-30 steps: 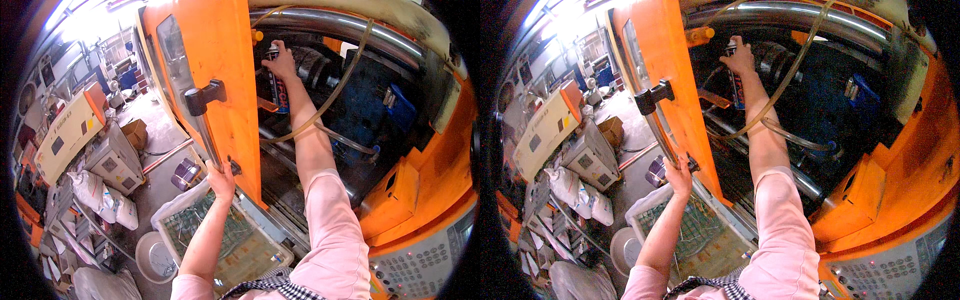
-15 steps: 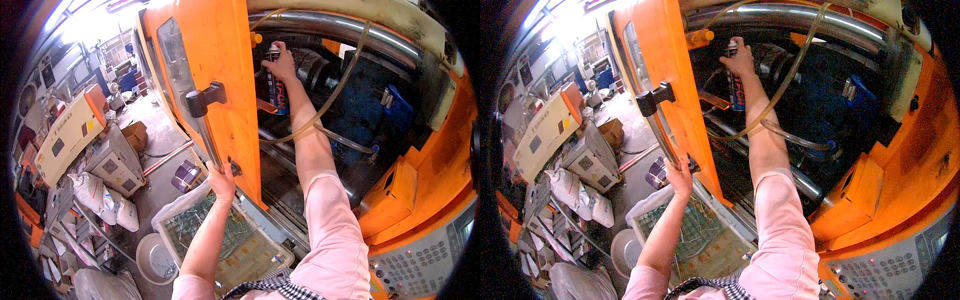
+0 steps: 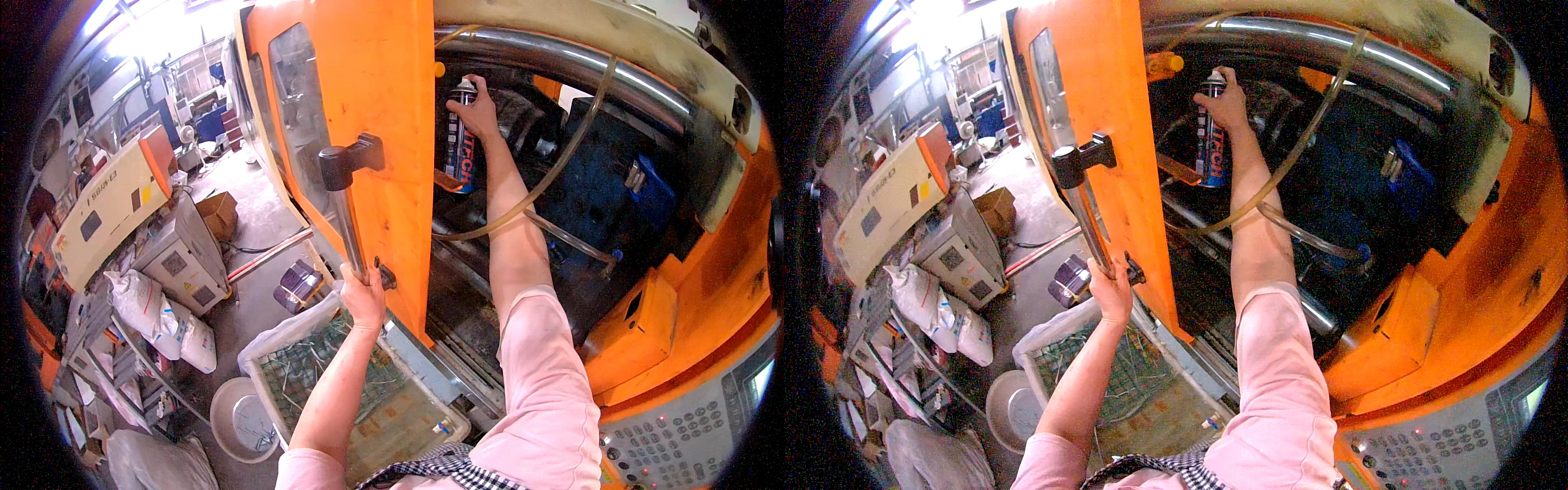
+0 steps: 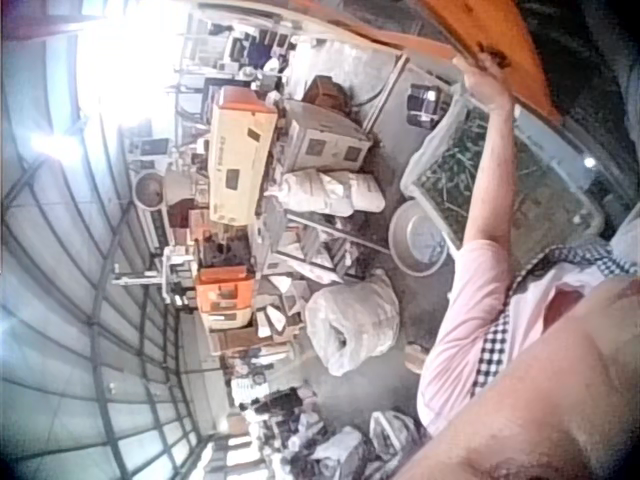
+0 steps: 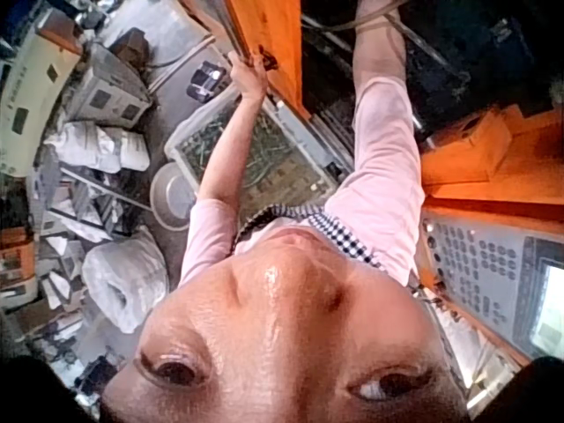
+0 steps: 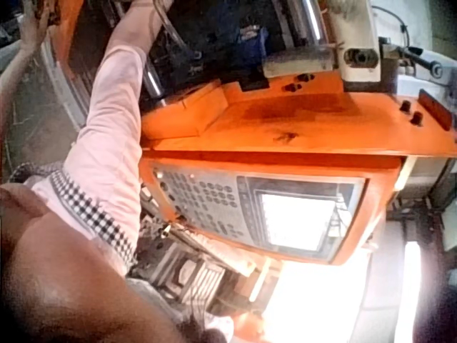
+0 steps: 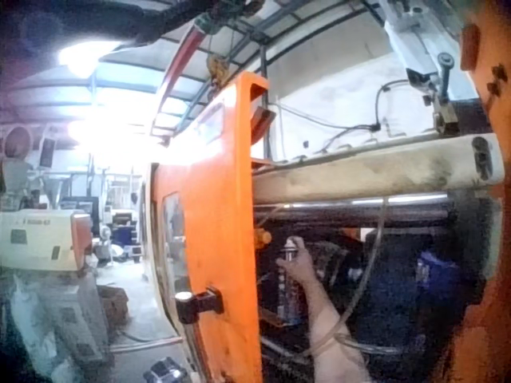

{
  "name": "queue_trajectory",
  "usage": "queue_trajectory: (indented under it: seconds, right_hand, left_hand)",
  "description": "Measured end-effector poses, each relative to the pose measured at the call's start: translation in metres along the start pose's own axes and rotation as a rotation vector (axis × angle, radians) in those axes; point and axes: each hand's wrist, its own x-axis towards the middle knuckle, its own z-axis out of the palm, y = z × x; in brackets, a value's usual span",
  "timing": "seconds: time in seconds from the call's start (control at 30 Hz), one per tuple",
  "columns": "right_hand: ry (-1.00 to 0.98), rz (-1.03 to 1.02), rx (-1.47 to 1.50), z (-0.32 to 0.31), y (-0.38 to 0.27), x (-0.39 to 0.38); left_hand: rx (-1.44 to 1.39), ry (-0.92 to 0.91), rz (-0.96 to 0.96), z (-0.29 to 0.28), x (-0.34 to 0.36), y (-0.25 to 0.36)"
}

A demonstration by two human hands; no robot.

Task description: The person wipes and sprays a plastic part by hand, then dips the part into a water bin, and then sprays the interior of an injection molding machine using a pressurized can.

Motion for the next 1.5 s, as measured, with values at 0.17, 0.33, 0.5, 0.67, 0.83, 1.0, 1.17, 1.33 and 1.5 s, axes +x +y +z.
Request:
queue_trajectory:
  seconds: [0.17,0.33,0.5,0.67,0.83,1.0,1.17,1.33,1.5]
  right_hand:
    - [0.043,-0.038,-0.020,-0.005,0.011,0.007]
    - [0.043,-0.035,0.053,-0.006,0.011,0.004]
    - [0.012,-0.045,-0.041,-0.001,0.012,0.006]
    - [0.056,-0.096,-0.065,0.002,0.008,0.008]
    - [0.121,-0.085,-0.091,-0.002,0.014,0.006]
    - [0.105,-0.027,-0.171,-0.003,0.000,-0.007]
    - [0.102,-0.064,-0.027,-0.002,-0.022,-0.041]
    - [0.100,0.008,-0.062,0.021,-0.010,-0.119]
    - [0.137,0.166,-0.091,0.037,0.021,-0.203]
  left_hand:
    - [-0.042,0.034,0.052,0.004,0.002,0.006]
    - [-0.026,0.059,0.085,-0.003,0.002,0.017]
    - [-0.027,-0.057,-0.031,0.000,-0.001,0.004]
    - [-0.032,-0.040,-0.001,0.000,-0.002,0.004]
    - [-0.066,-0.023,0.024,-0.001,-0.001,0.013]
    - [-0.066,-0.004,0.022,0.001,0.000,0.004]
    - [-0.065,-0.010,0.011,-0.001,0.002,0.011]
    - [-0.103,-0.039,-0.023,0.005,0.000,0.009]
    - [-0.092,-0.013,0.021,0.004,0.000,0.007]
